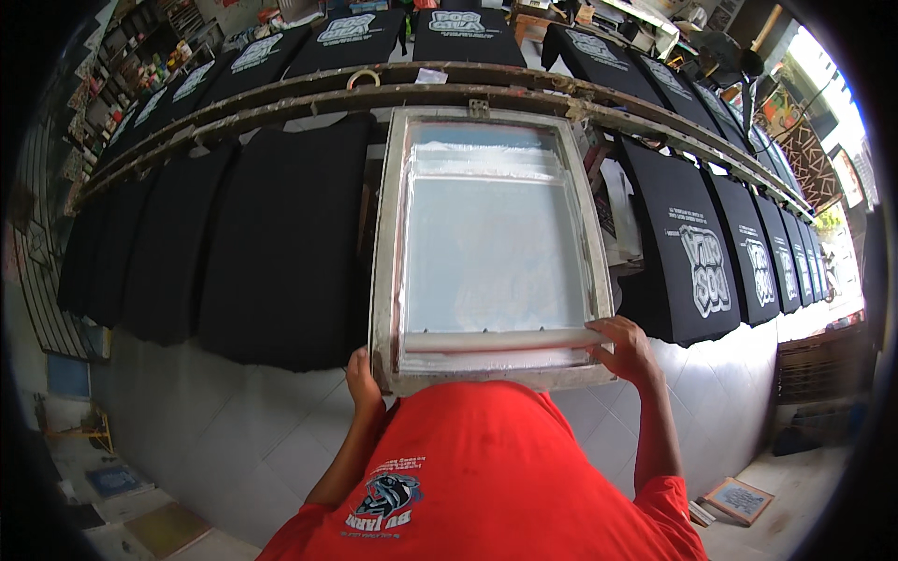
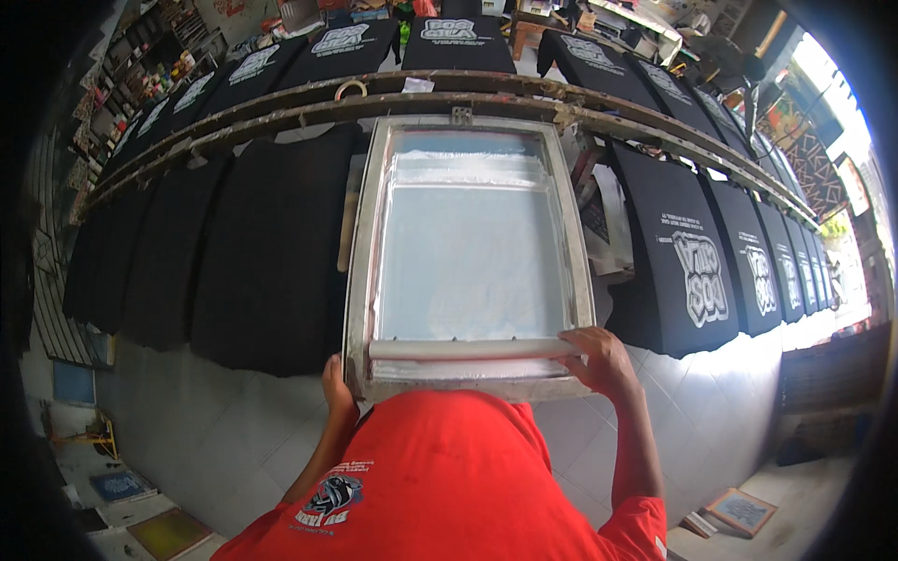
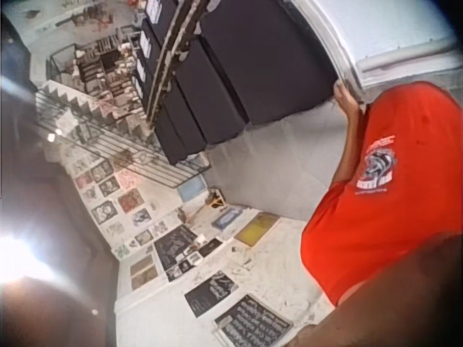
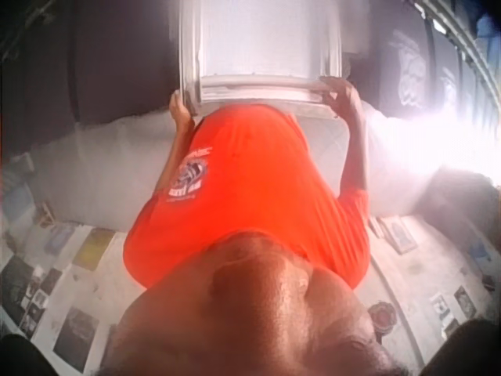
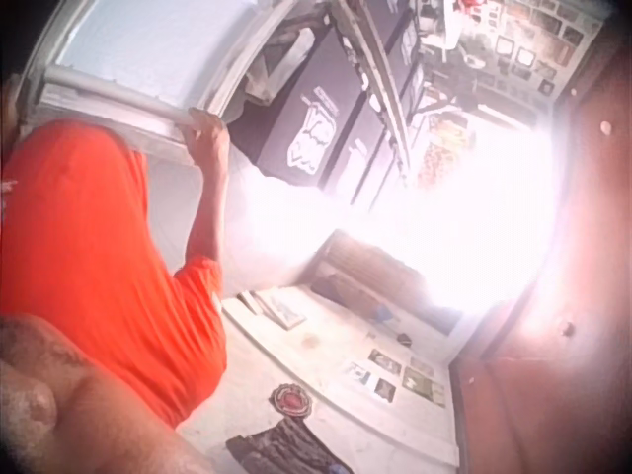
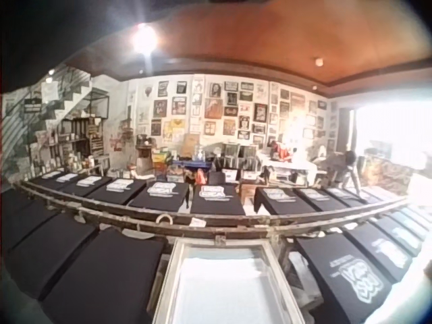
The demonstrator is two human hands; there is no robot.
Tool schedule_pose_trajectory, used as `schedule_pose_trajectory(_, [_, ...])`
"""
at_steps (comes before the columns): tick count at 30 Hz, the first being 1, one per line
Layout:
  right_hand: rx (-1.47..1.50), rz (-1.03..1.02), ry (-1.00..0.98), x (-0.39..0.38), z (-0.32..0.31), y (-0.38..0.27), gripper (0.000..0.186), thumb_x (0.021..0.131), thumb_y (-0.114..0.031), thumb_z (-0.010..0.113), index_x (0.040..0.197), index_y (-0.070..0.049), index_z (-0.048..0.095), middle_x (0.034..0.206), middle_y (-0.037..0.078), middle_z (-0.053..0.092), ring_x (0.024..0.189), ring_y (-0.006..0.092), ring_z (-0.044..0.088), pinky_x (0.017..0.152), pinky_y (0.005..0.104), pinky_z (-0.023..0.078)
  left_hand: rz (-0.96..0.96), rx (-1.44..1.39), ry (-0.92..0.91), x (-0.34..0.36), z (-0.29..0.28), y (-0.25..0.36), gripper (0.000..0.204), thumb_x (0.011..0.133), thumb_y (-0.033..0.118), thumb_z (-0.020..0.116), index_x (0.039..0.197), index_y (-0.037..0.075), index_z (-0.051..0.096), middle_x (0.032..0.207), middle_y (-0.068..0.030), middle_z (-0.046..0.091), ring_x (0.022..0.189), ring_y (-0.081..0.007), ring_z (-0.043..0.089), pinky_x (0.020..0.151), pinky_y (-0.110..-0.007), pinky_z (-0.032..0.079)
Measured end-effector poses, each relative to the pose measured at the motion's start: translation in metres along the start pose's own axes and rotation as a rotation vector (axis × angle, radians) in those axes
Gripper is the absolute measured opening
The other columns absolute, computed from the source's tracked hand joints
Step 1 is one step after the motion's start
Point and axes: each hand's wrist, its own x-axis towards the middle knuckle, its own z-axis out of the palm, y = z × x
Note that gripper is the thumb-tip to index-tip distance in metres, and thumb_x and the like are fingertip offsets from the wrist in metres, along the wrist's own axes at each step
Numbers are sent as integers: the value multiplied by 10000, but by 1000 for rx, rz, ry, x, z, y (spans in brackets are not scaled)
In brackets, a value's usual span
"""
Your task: The person performs screen printing on a series of black shirts by applying white ink through a stencil using a squeegee, then lifting the screen to reveal the print.
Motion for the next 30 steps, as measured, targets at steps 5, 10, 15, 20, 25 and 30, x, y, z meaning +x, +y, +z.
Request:
schedule_pose_trajectory(5, [-5, 63, 49, 3, 2, 12, 441, 667, -195, 840, 1049, -25, 701, 990, 152, 718, 926, 324, 682, 855, 414, 533, -74, 3, -31, -10, 9, 25, 385, 1035, 332, 425, 1088, 1, 614, 982, -77, 620, 915, -158, 571, 841, -319, 453])
schedule_pose_trajectory(10, [7, 33, 36, 13, 5, 17, 410, 648, -164, 832, 1013, -24, 707, 902, 137, 720, 836, 311, 692, 782, 413, 540, -66, 1, -2, -12, 5, 19, 351, 1037, 301, 471, 1134, -13, 597, 971, -70, 635, 880, -140, 580, 820, -290, 467])
schedule_pose_trajectory(15, [16, 60, 1, 21, 2, 19, 377, 642, -139, 820, 987, -30, 716, 868, 127, 719, 822, 311, 690, 769, 413, 536, -97, 16, -40, -12, -6, 16, 353, 1027, 269, 488, 1212, -22, 559, 1052, -86, 616, 964, -160, 565, 890, -310, 442])
schedule_pose_trajectory(20, [-23, 78, 1, 22, -1, 20, 397, 613, -93, 807, 996, -37, 719, 892, 118, 726, 831, 300, 695, 788, 401, 534, 485, 665, 74, -13, -3, 57, 543, 909, 223, 660, 1354, -4, 448, 1287, -186, 515, 1156, -265, 513, 998, -393, 401])
schedule_pose_trajectory(25, [-89, 66, -168, 40, -8, 24, 278, 668, -116, 742, 941, -74, 715, 849, 94, 708, 814, 295, 686, 753, 409, 536, 864, 1099, -629, 6, 95, 185, 466, 854, 246, 676, 1255, 35, 566, 1186, -140, 598, 1132, -309, 557, 987, -441, 439])
schedule_pose_trajectory(30, [-56, 82, -213, 50, -3, 25, 213, 695, -154, 724, 901, -101, 710, 833, 85, 700, 803, 295, 685, 704, 408, 543, 600, 1375, -1034, 34, 117, 175, 226, 716, 183, 712, 925, 98, 695, 859, -99, 690, 847, -320, 670, 733, -442, 539])
